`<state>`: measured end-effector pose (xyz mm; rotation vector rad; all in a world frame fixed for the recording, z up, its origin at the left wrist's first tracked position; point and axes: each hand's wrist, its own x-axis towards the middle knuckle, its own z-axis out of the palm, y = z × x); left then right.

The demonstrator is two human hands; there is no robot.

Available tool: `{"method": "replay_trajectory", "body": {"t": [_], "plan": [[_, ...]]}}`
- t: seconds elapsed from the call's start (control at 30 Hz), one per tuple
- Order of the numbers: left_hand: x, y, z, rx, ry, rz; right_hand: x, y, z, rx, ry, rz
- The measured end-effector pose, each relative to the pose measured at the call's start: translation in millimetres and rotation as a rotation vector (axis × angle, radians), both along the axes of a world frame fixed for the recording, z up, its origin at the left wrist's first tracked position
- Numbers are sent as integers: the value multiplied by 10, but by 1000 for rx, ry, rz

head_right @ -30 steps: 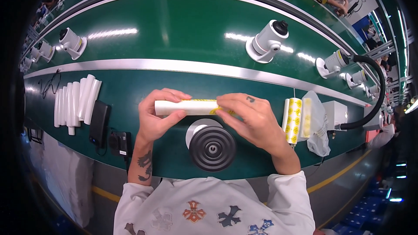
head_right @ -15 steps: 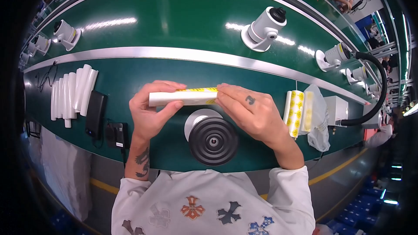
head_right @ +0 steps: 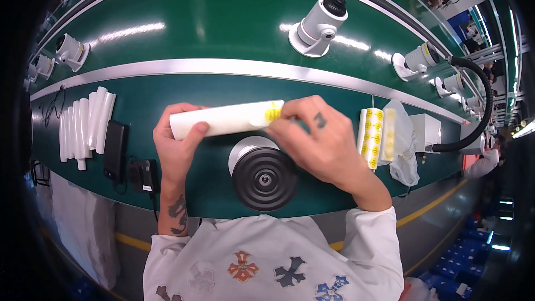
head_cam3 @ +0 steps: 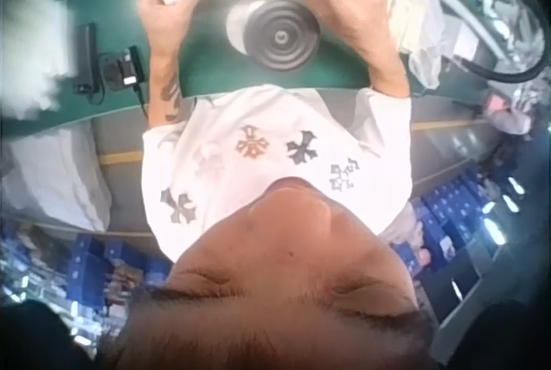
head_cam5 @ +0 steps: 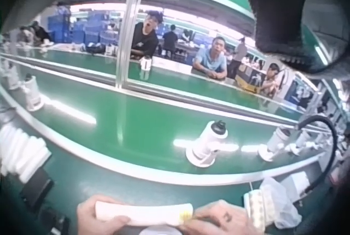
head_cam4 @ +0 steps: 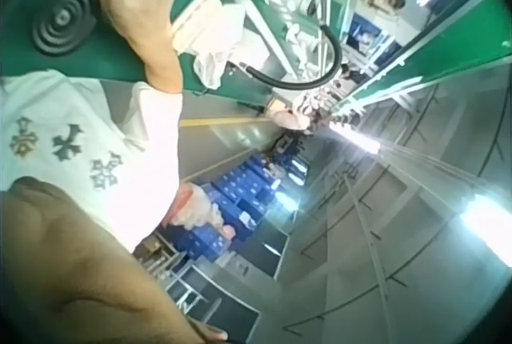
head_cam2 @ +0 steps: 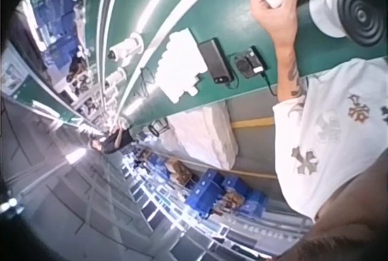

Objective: Applying circular yellow labels to the bottom of electronic device housings on an assembly line.

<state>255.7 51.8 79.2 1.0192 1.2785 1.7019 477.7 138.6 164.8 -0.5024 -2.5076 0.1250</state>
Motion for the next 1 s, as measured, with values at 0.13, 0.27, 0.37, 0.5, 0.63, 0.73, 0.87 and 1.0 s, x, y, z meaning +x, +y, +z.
{"method": "replay_trajectory", "body": {"t": [0.13, 0.27, 0.37, 0.5, 0.63, 0.73, 0.87, 1.0], "plan": [[-105, -62, -274, -160, 23, 140, 159, -195, 264, -587, 226, -116], [-215, -200, -589, -226, 586, 51, 226, -329, 506, -996, 80, 45], [-146, -237, -466, -284, 511, 150, 194, -336, 495, -1111, 5, 94], [-122, -270, -401, -138, 492, 261, 120, -306, 451, -1230, -121, 48], [-72, -359, -241, 146, 442, 130, 90, -293, 353, -1182, -163, -55], [15, -394, 31, 327, 443, -46, 116, -302, 326, -1110, -188, -127], [126, -394, 202, 427, 422, -232, 106, -336, 326, -1080, -172, -154], [164, -348, 153, 477, 522, -321, 99, -339, 333, -1048, -176, -166]]}}
